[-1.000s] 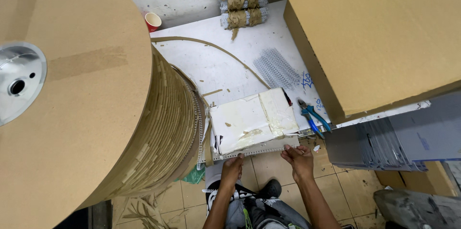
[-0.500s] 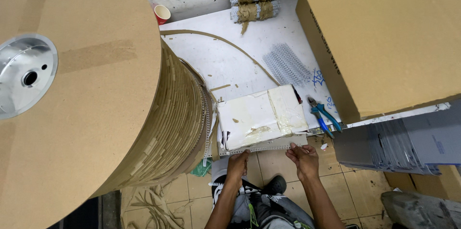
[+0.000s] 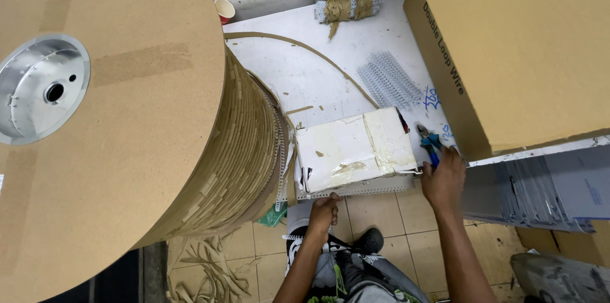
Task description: The person uses pliers to cut a white loop wire from a large spool. They repeatedly measure and cut segments of the wire, placing the cut pieces onto a white box on the table.
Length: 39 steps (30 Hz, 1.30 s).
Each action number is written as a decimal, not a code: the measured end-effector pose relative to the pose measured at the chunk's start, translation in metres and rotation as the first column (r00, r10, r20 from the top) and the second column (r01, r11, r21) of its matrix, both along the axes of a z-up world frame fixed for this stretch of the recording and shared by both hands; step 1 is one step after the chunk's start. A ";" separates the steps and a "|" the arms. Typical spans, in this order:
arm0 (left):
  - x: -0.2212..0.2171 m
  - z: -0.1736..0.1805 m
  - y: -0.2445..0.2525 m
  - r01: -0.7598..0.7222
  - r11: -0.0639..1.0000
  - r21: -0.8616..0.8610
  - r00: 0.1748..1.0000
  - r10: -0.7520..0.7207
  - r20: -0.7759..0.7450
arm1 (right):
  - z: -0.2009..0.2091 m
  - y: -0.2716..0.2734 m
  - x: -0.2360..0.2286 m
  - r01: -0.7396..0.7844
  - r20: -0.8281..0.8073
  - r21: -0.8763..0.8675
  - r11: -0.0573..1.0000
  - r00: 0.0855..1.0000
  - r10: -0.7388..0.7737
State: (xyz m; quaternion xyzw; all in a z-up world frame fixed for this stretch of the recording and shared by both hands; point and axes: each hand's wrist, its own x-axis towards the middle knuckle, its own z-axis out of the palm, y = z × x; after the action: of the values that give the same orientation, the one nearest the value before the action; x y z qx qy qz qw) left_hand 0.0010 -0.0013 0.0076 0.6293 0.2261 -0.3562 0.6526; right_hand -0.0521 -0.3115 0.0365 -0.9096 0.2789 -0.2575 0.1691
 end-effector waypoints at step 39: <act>-0.002 -0.026 -0.014 -0.114 0.985 -0.130 0.993 0.111 -0.030 | -0.066 0.160 -0.021 0.074 -0.482 0.814 0.577 0.642 0.597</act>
State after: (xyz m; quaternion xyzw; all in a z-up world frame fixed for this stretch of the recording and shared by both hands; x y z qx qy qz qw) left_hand -0.0007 -0.0157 -0.0181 0.5669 0.2447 -0.3402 0.7092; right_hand -0.0734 -0.1517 -0.0290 -0.7988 0.2502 0.2971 0.4593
